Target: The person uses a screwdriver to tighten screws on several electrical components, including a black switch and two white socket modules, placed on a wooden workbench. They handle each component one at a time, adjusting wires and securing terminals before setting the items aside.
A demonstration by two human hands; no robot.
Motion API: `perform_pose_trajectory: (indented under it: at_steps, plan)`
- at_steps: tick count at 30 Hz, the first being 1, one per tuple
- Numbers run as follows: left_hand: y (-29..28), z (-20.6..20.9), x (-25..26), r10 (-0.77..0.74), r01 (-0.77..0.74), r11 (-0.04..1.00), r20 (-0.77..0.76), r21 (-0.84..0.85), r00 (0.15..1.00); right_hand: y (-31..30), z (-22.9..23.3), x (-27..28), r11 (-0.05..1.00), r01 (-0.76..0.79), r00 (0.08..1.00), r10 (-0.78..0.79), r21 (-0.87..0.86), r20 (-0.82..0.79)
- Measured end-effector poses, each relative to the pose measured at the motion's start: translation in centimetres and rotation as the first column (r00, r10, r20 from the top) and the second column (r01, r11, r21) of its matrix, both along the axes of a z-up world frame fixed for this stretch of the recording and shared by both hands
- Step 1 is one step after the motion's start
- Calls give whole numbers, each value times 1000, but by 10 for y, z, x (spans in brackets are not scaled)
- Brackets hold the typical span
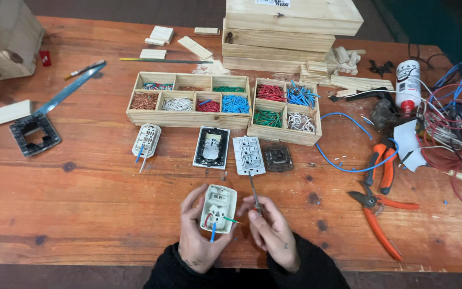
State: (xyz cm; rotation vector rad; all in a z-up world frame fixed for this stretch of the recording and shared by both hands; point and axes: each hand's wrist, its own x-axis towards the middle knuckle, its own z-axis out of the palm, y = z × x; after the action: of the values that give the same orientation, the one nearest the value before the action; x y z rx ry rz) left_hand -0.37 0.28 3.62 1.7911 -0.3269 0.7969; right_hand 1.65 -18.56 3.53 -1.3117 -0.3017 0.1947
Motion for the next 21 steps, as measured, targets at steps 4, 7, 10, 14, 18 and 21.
perform_pose_trajectory:
  at_steps: [4,7,10,14,18,21]
  plan:
    - [-1,-7,2,14,-16,999,74,32,997,-5,16,-4,964,155,981,-125,-214,146]
    - [0,0,1,-9,8,1000,98,5,995,-13,10,2,874,243,900,-42,-420,434]
    - [3,2,1,-30,32,999,59,-38,998,-7,-2,1,840,314,927,-171,-443,334]
    - [4,-7,1,-108,112,988,45,-103,993,-15,-14,-6,925,324,928,-269,-200,258]
    - [7,7,-5,-198,196,978,12,65,980,-40,-12,-14,840,407,846,-199,-359,494]
    - [6,8,-5,-182,185,978,-34,100,983,-51,-3,-18,873,333,860,-125,-357,495]
